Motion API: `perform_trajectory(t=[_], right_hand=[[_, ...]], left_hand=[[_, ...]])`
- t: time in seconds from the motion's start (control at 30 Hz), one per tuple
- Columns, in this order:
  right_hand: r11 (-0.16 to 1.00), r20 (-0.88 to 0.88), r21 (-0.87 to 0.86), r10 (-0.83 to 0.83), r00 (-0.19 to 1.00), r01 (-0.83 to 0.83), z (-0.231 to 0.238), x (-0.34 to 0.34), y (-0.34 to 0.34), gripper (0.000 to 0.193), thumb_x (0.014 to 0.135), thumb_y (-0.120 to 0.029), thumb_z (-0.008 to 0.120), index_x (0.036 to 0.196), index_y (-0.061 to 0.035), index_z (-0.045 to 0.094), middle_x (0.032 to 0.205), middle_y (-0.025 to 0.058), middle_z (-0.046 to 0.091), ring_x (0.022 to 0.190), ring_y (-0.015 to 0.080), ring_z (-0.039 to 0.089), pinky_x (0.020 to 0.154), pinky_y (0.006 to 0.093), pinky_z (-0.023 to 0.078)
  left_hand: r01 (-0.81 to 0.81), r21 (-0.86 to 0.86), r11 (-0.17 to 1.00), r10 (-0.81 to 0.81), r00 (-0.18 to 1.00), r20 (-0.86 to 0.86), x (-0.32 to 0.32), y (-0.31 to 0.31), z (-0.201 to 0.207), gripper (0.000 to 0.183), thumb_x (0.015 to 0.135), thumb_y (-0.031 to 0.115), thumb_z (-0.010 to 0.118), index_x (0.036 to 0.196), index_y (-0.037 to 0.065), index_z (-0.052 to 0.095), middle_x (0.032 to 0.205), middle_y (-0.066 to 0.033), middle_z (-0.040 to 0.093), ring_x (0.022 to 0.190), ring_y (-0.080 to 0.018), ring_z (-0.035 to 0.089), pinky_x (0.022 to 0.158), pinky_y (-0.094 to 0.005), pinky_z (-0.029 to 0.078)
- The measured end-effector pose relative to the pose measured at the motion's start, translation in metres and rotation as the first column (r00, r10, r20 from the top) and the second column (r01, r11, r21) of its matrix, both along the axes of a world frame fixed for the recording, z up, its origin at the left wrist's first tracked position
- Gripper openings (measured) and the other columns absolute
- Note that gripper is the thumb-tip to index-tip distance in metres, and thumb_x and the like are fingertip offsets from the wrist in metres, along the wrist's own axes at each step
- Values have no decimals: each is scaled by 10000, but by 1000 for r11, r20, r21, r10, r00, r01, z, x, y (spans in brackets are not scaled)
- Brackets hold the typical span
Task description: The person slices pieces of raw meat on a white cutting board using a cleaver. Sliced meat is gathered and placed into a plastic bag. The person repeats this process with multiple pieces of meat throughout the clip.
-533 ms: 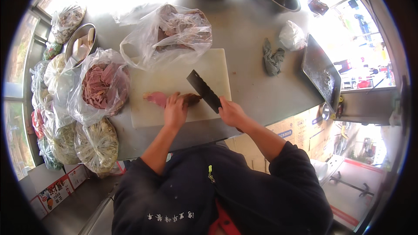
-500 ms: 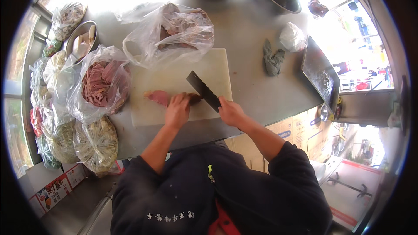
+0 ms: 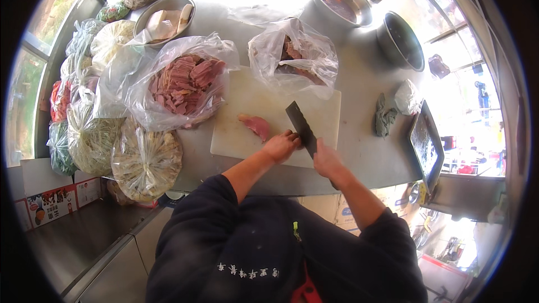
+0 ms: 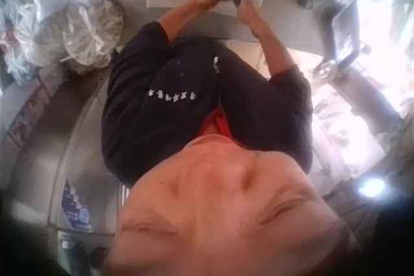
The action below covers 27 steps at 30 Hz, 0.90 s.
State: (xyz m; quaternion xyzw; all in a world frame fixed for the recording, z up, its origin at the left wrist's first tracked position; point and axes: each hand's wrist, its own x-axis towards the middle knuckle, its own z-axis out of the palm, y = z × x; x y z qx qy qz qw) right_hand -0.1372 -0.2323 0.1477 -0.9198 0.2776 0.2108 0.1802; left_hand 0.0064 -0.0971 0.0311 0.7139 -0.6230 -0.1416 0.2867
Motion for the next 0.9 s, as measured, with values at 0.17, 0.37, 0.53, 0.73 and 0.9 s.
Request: perform_trajectory(t=[0.17, 0.37, 0.53, 0.73, 0.9], right_hand=[[999, 84, 29, 32, 996, -34, -22, 1, 1, 332, 921, -62, 501, 1229, 31, 417, 916, 318, 690, 896, 503, 674, 792, 593, 517], [999, 116, -3, 51, 992, -51, -25, 6, -3, 352, 893, -49, 529, 1221, 28, 428, 902, 288, 701, 899, 480, 688, 783, 563, 531], [989, 49, 53, 135, 990, -137, 1, 29, -12, 392, 918, -50, 494, 1281, 76, 412, 937, 306, 692, 903, 502, 667, 781, 581, 513], [996, 10, 76, 41, 999, -41, -3, 23, 13, 338, 905, -41, 517, 1218, 58, 434, 929, 278, 700, 892, 482, 679, 766, 566, 522], [985, 117, 42, 161, 980, -167, 11, 42, -15, 278, 901, -53, 576, 1136, 35, 457, 925, 264, 719, 899, 443, 711, 749, 531, 551]], left_hand=[[-2, -45, 999, -3, 995, -102, -4, 1, 5, 225, 887, 126, 643, 1105, 72, 653, 1169, -89, 661, 1083, -322, 604, 887, -419, 571], [-46, -84, 995, 35, 992, -123, -8, -3, -5, 239, 857, 91, 677, 1095, 75, 658, 1147, -97, 665, 1084, -343, 609, 906, -442, 556], [-22, -192, 981, -5, 991, -137, 0, 2, 7, 186, 851, 63, 634, 1035, 62, 660, 1086, -100, 653, 1058, -348, 610, 884, -450, 555], [-67, -111, 992, 49, 986, -158, -5, 8, 6, 227, 853, 27, 634, 1075, 56, 667, 1149, -117, 665, 1105, -364, 610, 925, -450, 547], [-89, -166, 982, 53, 977, -207, 2, -2, -1, 208, 845, 26, 665, 1051, 54, 670, 1131, -120, 674, 1087, -365, 617, 911, -454, 541]])
